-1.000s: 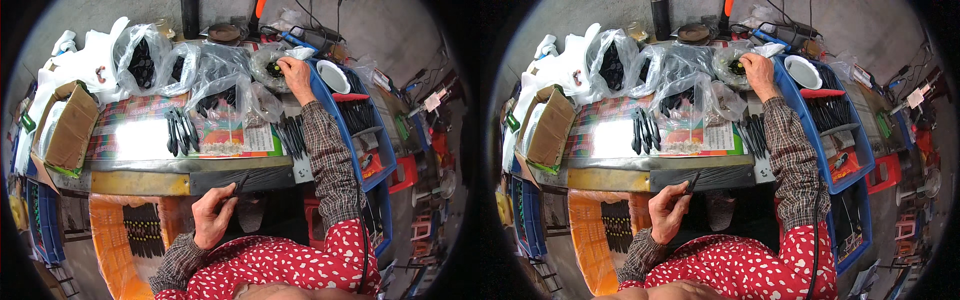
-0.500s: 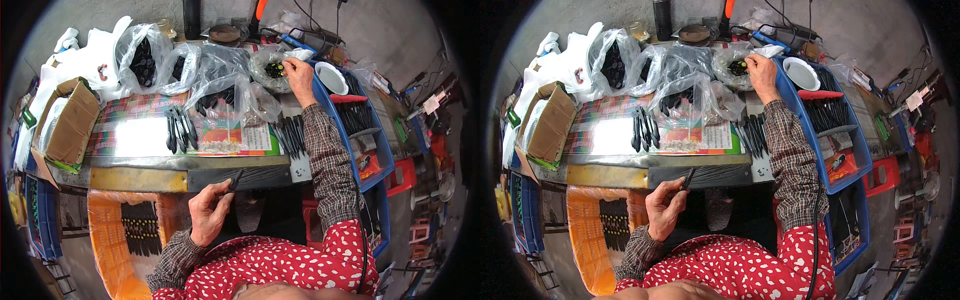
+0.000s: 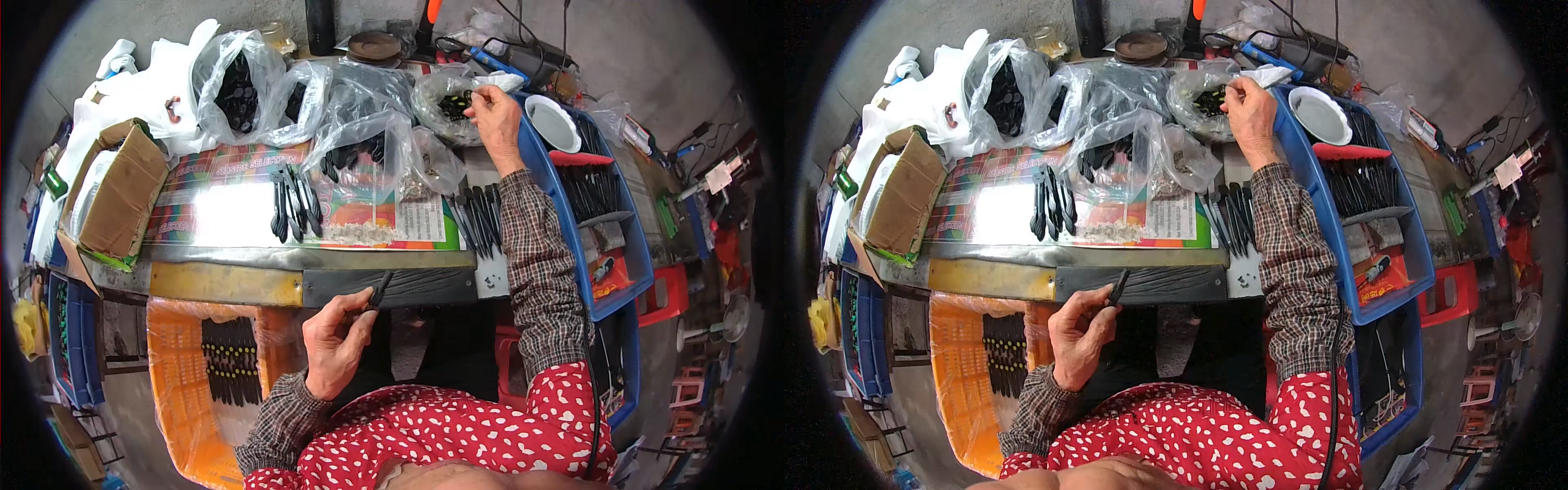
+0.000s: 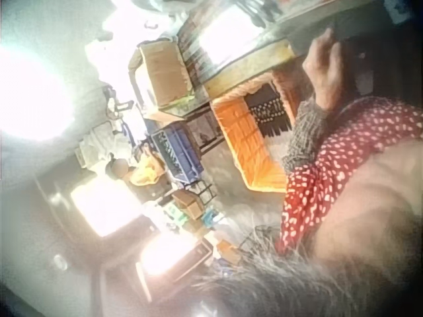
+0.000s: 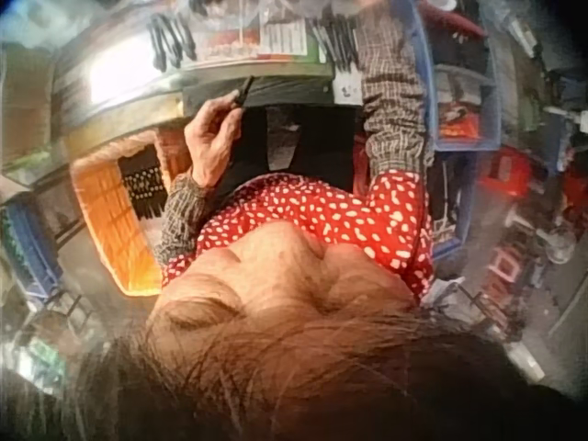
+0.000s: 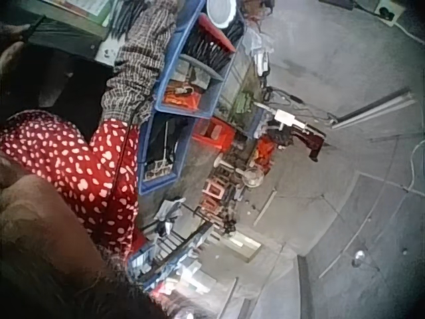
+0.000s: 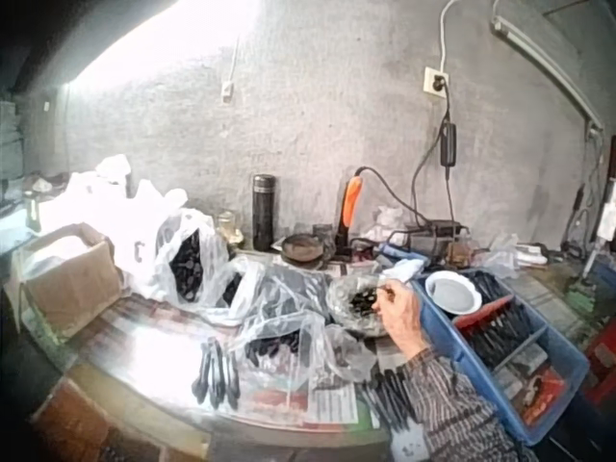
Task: The person assembles small black plastic buckle components by hand at a factory workbench.
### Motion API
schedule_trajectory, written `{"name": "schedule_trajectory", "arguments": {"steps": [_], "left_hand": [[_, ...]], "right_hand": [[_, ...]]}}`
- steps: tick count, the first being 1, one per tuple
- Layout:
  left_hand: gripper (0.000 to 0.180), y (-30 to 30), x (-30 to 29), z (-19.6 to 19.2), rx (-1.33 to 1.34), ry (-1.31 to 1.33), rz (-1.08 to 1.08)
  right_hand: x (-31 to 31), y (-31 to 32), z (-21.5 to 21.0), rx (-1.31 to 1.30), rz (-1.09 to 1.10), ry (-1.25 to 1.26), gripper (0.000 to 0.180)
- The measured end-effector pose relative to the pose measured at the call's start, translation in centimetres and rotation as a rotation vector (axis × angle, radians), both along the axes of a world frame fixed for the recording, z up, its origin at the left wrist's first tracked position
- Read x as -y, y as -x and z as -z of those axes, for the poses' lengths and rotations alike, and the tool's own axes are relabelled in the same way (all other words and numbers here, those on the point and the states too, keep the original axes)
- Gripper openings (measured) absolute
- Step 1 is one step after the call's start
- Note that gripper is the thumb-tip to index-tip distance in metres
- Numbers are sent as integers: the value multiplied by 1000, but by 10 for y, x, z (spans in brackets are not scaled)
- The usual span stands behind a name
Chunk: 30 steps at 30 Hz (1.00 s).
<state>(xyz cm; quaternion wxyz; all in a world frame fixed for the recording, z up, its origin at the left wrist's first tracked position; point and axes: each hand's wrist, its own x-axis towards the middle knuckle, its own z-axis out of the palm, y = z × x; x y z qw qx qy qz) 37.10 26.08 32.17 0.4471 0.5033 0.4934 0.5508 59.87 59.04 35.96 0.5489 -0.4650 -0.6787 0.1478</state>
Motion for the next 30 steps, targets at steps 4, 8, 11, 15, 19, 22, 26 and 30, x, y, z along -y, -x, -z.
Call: {"name": "schedule_trajectory", "arguments": {"steps": [4,8,11,15,19,22,26,30], "left_hand": [[24,-6,3,-8,280,122,54],[16,-9,8,-13,505,187,85],[18,-11,13,-15,610,144,78],[16,-16,21,-24,593,127,78],[17,-23,27,-24,642,134,108],[17,-23,33,-19,635,160,122],[17,-23,39,-19,691,188,95],[18,-18,42,-13,708,196,85]], "right_hand": [[29,8,-22,-59,-78,-21,14],[90,23,-48,-56,-196,-13,8],[157,34,-53,-110,-307,67,9],[239,33,-29,-13,-450,-4,10],[287,38,-7,74,-436,-59,18],[299,45,6,233,-364,-239,24],[311,50,12,287,-390,-211,24],[313,54,13,274,-484,-167,25]]}}
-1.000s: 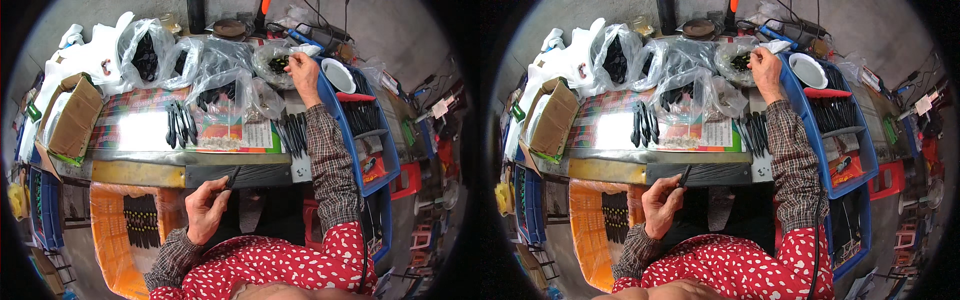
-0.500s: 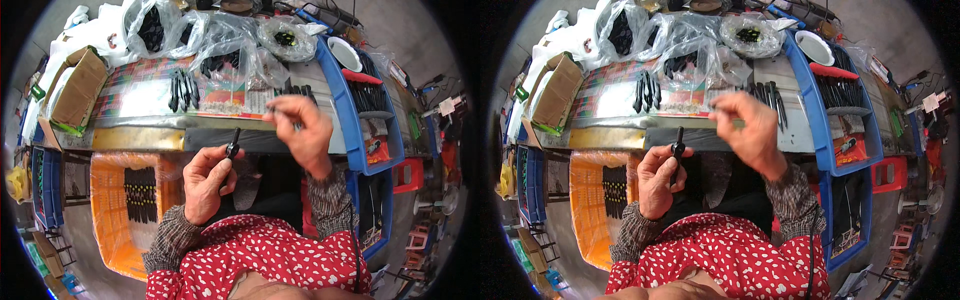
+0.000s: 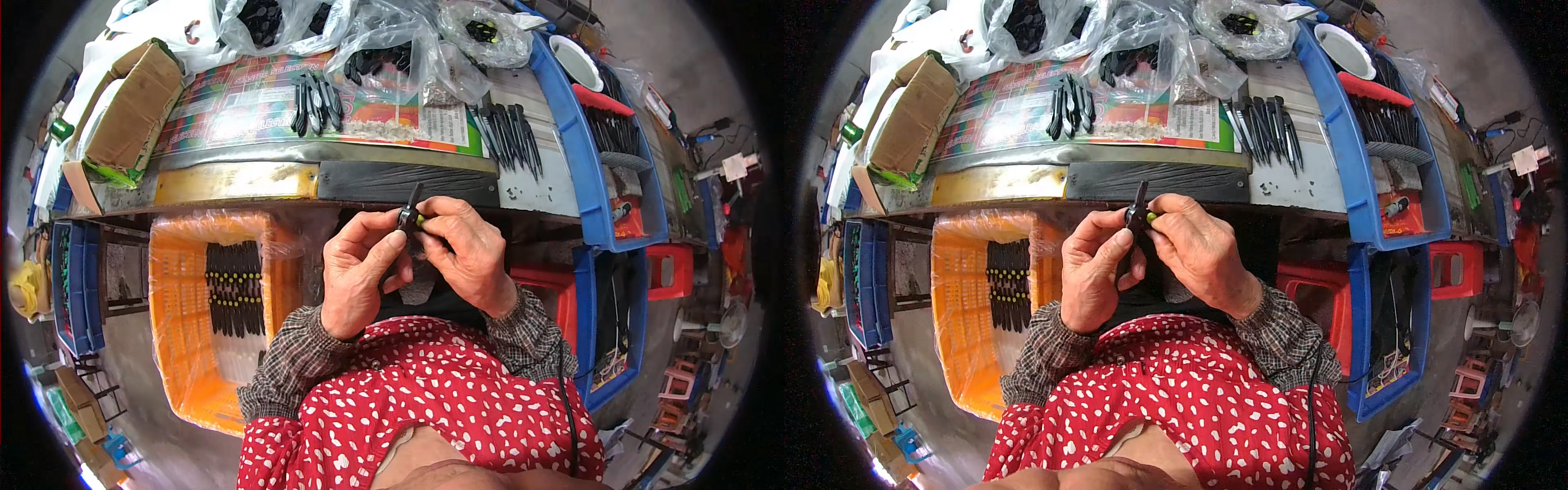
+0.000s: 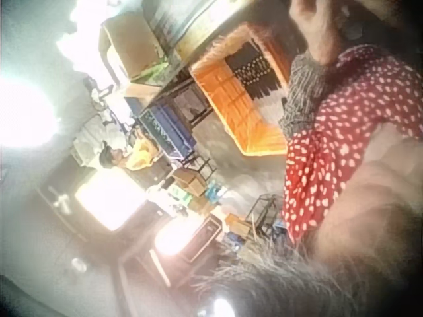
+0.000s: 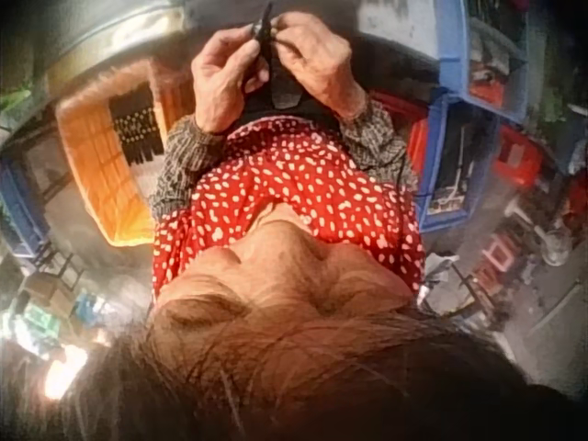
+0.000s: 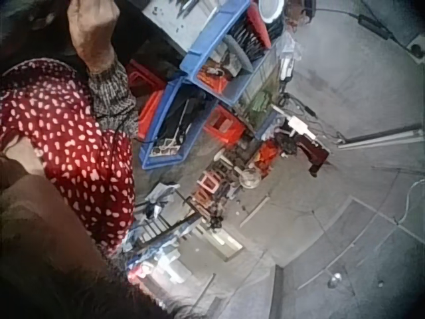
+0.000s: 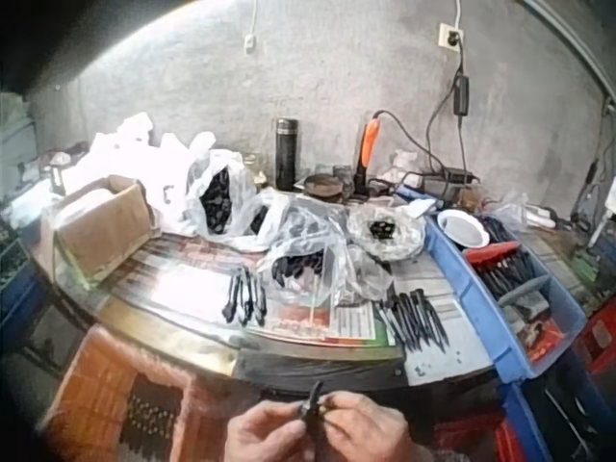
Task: The person assembles small black plastic buckle components by hand at a factory workbench.
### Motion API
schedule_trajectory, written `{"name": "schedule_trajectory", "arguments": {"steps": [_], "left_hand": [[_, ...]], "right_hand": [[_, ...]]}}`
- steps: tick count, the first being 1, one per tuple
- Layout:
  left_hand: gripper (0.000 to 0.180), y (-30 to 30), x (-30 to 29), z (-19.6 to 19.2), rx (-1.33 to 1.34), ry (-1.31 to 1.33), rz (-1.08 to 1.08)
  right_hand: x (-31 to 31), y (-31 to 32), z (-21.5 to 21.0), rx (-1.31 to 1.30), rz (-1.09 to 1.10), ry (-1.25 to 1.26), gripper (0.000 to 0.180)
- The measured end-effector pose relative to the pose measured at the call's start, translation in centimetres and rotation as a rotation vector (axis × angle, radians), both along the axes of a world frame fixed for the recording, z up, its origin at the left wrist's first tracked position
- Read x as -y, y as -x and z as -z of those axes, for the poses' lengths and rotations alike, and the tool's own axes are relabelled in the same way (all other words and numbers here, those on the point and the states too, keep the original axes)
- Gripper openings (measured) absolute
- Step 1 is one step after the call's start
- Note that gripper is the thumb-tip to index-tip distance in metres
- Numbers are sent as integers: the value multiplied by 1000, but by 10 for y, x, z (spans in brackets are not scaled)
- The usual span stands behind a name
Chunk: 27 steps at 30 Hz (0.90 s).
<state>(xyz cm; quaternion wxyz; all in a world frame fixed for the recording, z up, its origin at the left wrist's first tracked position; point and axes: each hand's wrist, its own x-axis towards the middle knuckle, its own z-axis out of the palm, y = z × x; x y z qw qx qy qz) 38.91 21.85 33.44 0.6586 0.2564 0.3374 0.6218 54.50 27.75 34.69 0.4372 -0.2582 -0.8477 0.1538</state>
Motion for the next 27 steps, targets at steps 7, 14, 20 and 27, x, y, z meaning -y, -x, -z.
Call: {"name": "schedule_trajectory", "arguments": {"steps": [7,14,20,27], "left_hand": [[19,6,4,4,2,-11,1],[20,9,-1,9,32,-4,17],[21,8,-4,12,49,2,36],[20,5,-3,11,75,67,60]], "right_hand": [[8,10,3,-121,16,269,31],[4,14,2,-30,92,206,35],[0,12,-2,34,87,313,32],[4,0,6,-128,108,533,29]]}}
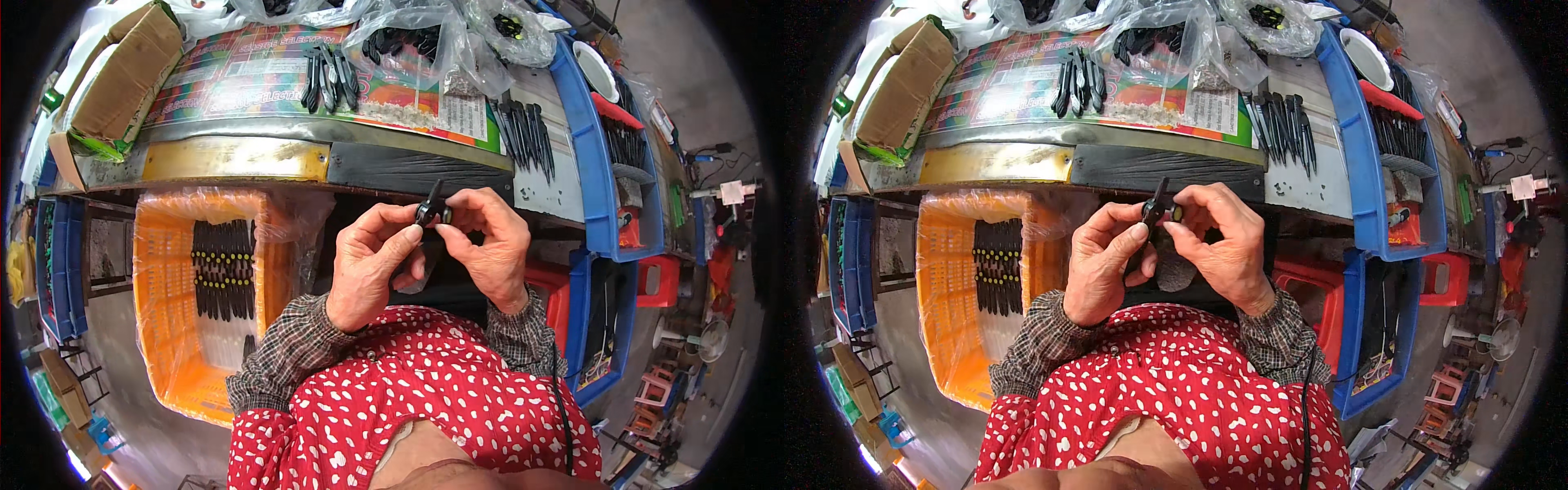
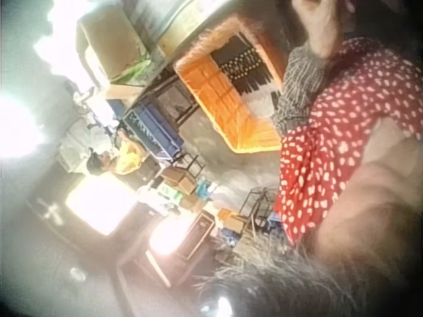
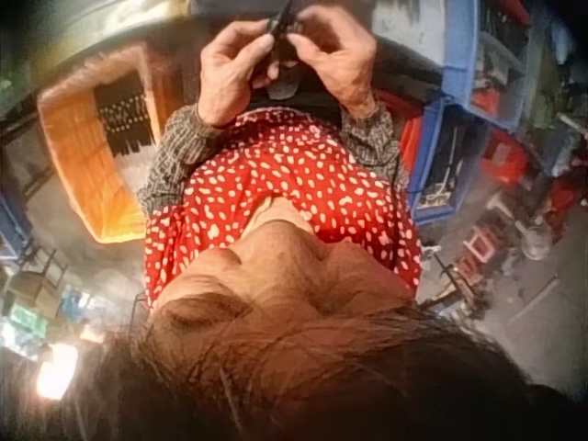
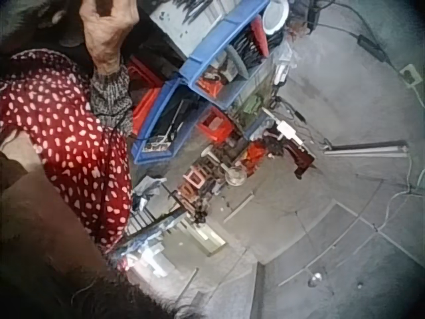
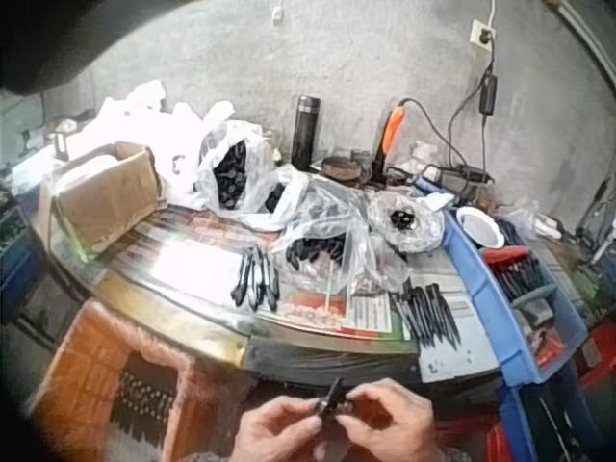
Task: The person assembles small black plastic buckle components by hand at a factory workbench.
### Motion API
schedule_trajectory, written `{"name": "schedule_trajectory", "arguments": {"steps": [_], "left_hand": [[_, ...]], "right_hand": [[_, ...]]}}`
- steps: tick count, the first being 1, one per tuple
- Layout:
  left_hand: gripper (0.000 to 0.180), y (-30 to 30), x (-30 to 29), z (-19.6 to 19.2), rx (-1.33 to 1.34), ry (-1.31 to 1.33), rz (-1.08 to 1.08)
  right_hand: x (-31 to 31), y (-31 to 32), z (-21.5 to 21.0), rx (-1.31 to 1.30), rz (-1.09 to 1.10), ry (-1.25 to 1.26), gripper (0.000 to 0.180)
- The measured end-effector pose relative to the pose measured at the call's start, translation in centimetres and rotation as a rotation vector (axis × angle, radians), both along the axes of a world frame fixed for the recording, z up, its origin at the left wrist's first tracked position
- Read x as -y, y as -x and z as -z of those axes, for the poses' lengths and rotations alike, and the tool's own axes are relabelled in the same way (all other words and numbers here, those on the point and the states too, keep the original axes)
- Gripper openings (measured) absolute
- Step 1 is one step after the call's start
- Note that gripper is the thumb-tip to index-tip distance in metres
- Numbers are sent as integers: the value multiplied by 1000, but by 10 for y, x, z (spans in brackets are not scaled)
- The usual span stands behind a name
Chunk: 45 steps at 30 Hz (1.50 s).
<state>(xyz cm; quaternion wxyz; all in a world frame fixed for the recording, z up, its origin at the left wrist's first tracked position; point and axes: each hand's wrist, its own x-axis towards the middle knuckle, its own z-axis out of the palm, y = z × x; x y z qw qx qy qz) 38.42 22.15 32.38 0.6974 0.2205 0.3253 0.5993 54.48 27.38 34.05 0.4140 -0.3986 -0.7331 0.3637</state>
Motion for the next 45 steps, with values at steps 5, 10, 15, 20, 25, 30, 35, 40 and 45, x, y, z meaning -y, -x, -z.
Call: {"name": "schedule_trajectory", "arguments": {"steps": [5,10,15,20,25,30,35,40,45], "left_hand": [[19,-5,2,8,5,30,30],[18,-12,-1,13,-44,24,45],[19,-15,-4,17,-22,20,41],[18,-16,-7,20,-14,32,45],[19,-16,-8,19,-21,35,40],[21,-17,-9,20,-57,35,29],[23,-19,-8,19,-109,34,13],[25,-19,-7,23,-150,1,4],[25,-20,-7,22,-138,37,-14]], "right_hand": [[9,-1,6,-177,11,164,28],[12,-6,23,-245,49,211,31],[11,-8,30,-265,64,212,33],[9,-7,33,-265,78,205,34],[8,-7,38,-268,95,189,35],[7,-7,40,-259,102,161,35],[8,-6,38,-239,116,155,35],[9,-7,40,-237,109,158,35],[10,-7,42,-230,107,121,35]]}}
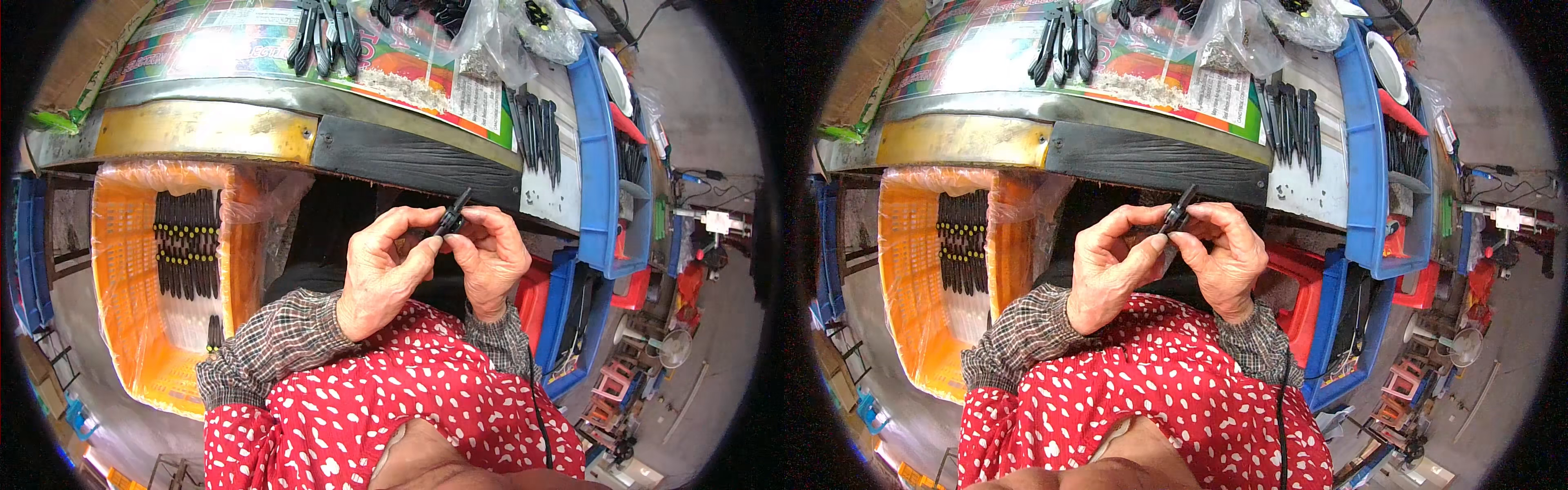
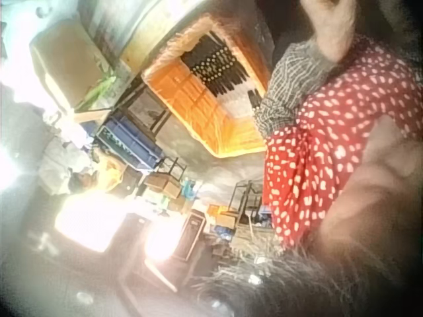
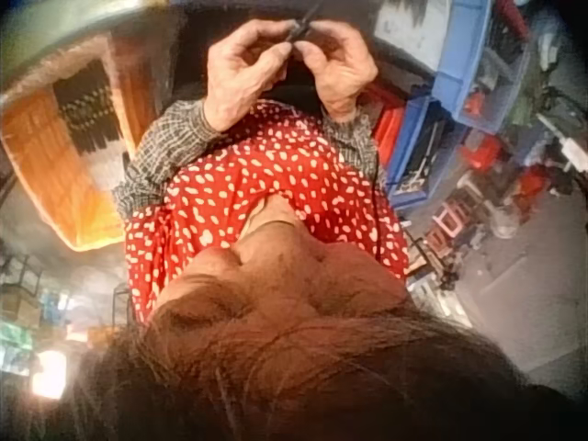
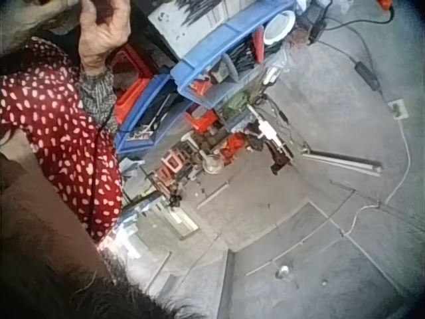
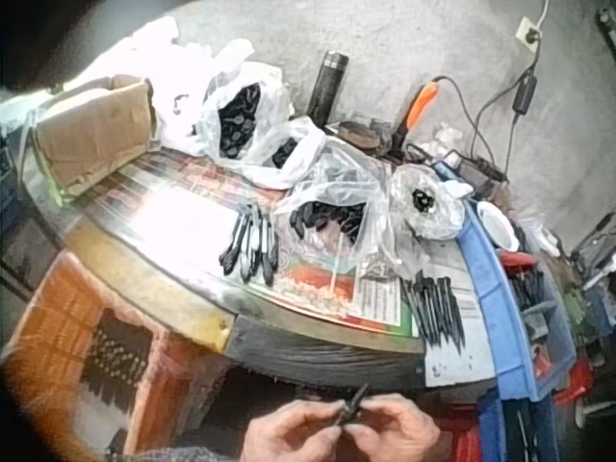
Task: The person assembles small black plastic buckle components by hand at a factory workbench.
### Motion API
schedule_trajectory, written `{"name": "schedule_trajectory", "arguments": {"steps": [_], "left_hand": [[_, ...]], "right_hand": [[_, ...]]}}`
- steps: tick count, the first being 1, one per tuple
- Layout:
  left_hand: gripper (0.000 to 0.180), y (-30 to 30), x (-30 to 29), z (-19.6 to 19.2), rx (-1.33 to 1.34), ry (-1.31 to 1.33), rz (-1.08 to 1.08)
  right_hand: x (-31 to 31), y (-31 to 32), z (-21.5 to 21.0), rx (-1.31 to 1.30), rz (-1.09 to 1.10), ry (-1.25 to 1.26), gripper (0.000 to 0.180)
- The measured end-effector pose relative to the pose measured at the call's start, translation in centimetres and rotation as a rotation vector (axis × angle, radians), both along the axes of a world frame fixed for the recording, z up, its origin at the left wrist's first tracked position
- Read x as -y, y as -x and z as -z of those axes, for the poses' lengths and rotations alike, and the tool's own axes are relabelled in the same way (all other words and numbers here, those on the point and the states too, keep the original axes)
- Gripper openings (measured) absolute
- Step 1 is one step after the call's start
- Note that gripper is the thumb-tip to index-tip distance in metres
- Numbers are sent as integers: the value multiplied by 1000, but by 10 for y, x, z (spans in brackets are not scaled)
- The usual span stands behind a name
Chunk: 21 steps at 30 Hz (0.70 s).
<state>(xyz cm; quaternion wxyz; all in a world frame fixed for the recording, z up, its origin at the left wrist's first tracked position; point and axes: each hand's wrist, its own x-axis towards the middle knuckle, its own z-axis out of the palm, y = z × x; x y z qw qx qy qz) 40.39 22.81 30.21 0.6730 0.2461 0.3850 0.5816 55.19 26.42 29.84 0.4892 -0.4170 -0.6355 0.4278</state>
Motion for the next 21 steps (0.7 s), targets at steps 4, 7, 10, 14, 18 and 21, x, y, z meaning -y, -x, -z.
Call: {"name": "schedule_trajectory", "arguments": {"steps": [4,7,10,14,18,21], "left_hand": [[26,-1,1,1,-20,-21,-15],[26,-1,2,2,-55,-51,-27],[26,-1,4,3,-38,-42,-37],[26,-1,4,3,-75,-72,-38],[26,1,4,3,-145,-128,-48],[26,1,4,4,-154,-129,-47]], "right_hand": [[1,1,0,14,12,-35,34],[2,2,1,15,17,-59,34],[2,1,1,28,13,-76,34],[2,1,1,35,4,-98,33],[3,2,1,21,6,-98,33],[3,3,-1,60,13,-103,33]]}}
